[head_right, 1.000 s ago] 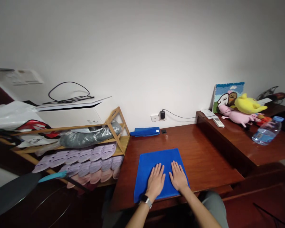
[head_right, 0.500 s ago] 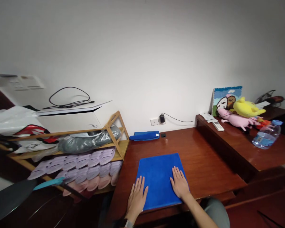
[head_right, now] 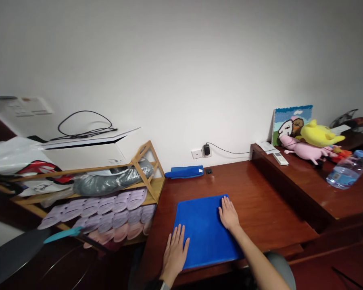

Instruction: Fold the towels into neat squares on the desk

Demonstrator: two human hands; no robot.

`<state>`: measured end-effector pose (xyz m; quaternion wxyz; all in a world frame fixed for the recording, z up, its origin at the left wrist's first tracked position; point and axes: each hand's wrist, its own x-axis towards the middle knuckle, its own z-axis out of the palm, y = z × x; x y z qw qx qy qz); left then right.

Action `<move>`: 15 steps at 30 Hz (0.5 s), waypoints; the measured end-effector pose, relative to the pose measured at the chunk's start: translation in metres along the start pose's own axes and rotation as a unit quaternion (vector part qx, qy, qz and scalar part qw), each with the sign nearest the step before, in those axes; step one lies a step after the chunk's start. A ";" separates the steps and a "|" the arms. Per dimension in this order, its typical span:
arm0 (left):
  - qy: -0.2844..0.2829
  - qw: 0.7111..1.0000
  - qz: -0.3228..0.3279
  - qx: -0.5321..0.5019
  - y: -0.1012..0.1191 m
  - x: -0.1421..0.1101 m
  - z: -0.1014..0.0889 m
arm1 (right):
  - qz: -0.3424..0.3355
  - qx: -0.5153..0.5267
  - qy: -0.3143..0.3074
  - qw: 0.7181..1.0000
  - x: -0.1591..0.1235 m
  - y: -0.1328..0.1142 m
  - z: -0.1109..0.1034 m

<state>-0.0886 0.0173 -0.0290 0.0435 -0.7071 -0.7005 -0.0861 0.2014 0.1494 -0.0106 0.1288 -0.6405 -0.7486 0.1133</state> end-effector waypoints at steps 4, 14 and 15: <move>-0.006 1.000 -0.002 0.003 -0.005 -0.005 0.002 | 0.001 -0.013 -0.034 0.999 0.031 -0.005 0.002; 0.046 0.986 0.142 -0.070 0.080 0.088 -0.004 | -0.007 -0.006 -0.022 1.000 0.034 0.005 0.021; 0.036 0.984 0.154 -0.082 0.098 0.107 -0.002 | -0.007 -0.009 -0.024 1.000 0.035 0.005 0.020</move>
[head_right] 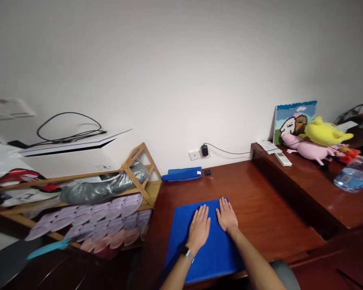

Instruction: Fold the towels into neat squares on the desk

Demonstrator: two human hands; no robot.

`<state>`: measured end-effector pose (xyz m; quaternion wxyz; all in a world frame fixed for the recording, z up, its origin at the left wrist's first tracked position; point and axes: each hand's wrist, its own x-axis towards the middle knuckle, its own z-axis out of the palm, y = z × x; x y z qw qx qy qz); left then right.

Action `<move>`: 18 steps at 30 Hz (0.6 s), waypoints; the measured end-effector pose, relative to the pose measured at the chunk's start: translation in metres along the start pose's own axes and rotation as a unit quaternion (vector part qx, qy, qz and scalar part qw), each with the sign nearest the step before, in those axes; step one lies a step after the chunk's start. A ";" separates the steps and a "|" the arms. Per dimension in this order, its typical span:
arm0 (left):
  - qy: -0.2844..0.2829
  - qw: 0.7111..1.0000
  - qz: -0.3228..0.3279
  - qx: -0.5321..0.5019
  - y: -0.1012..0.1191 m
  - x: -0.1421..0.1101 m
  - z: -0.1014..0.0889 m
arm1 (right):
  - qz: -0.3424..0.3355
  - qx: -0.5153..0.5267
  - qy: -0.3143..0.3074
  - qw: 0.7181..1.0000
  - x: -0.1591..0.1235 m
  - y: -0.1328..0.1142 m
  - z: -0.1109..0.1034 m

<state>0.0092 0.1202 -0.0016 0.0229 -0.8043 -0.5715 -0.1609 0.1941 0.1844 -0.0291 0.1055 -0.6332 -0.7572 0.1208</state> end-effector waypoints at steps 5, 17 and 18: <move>-0.065 0.997 -0.022 -0.021 0.010 0.058 0.033 | 0.002 -0.011 -0.016 1.000 0.000 -0.002 -0.004; -0.036 0.981 -0.172 0.085 -0.141 -0.012 0.002 | 0.011 -0.013 -0.019 1.000 -0.002 -0.005 -0.008; -0.035 0.981 -0.174 0.084 -0.142 -0.012 0.003 | 0.011 -0.011 -0.018 1.000 -0.002 -0.004 -0.007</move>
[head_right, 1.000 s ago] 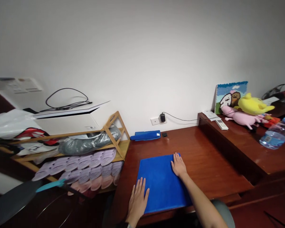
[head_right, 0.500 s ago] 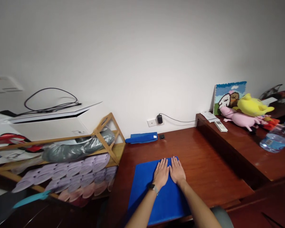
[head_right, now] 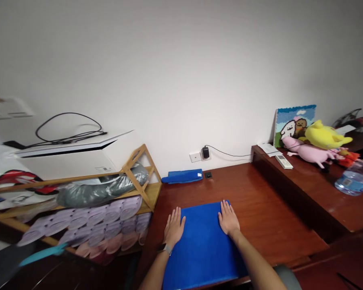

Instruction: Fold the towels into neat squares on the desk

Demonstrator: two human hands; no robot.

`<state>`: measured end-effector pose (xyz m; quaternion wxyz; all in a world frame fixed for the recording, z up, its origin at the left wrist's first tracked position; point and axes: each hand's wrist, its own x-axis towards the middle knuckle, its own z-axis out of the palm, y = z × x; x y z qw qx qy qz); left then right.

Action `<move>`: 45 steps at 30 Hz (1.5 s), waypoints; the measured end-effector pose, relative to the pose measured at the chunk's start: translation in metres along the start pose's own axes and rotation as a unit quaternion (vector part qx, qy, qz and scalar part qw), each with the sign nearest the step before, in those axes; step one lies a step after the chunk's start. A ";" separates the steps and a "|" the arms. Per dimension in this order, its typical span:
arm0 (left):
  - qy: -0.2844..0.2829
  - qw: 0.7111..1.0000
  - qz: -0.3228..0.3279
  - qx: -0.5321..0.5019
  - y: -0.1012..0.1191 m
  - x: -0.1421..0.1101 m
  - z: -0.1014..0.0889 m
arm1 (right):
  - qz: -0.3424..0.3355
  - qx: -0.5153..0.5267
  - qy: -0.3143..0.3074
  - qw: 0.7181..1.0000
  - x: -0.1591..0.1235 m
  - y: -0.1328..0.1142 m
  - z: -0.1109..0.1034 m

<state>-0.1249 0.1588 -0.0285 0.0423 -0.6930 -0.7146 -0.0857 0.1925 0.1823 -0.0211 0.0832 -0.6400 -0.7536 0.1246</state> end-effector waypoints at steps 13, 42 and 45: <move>0.059 0.998 0.012 0.020 0.028 -0.002 -0.004 | 0.003 0.003 -0.002 1.000 0.000 -0.003 -0.003; 0.003 0.999 -0.045 0.007 0.025 -0.002 0.013 | 0.032 -0.035 -0.016 0.999 0.004 -0.010 -0.008; 0.004 0.999 -0.042 0.009 0.022 -0.001 0.015 | 0.029 -0.029 -0.016 0.999 0.003 -0.009 -0.010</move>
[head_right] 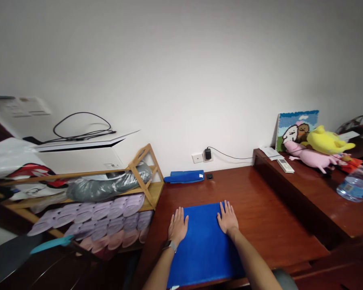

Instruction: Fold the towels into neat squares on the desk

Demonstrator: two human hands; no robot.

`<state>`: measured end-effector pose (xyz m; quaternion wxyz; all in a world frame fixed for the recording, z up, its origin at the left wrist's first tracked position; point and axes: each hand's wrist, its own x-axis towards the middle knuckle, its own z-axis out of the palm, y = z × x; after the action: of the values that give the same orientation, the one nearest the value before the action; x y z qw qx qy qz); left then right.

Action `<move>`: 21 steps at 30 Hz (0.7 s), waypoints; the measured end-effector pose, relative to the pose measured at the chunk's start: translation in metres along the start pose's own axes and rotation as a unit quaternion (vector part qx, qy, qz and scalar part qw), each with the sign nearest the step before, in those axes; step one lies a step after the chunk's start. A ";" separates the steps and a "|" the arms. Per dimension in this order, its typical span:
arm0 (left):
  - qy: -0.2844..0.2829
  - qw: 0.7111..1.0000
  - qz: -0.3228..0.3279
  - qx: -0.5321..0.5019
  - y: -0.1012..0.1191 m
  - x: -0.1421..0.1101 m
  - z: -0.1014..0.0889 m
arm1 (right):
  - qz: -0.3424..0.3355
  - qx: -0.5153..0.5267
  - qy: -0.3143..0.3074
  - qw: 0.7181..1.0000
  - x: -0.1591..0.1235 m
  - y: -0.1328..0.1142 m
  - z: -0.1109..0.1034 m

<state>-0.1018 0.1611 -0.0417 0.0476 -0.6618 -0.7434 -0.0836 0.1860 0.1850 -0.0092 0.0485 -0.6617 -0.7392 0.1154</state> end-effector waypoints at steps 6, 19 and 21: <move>0.037 0.998 0.040 -0.001 0.025 0.006 -0.012 | -0.004 0.022 0.000 1.000 -0.001 0.001 -0.002; -0.028 0.986 0.153 -0.057 0.097 0.010 -0.002 | -0.012 0.038 0.008 0.999 -0.001 0.003 -0.002; -0.029 0.992 0.117 -0.034 0.058 0.013 -0.006 | -0.012 0.037 0.009 0.999 0.000 0.004 -0.002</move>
<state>-0.0456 0.1788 -0.0300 0.0136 -0.7479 -0.6584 -0.0833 0.1900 0.1852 -0.0084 0.0812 -0.6515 -0.7419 0.1363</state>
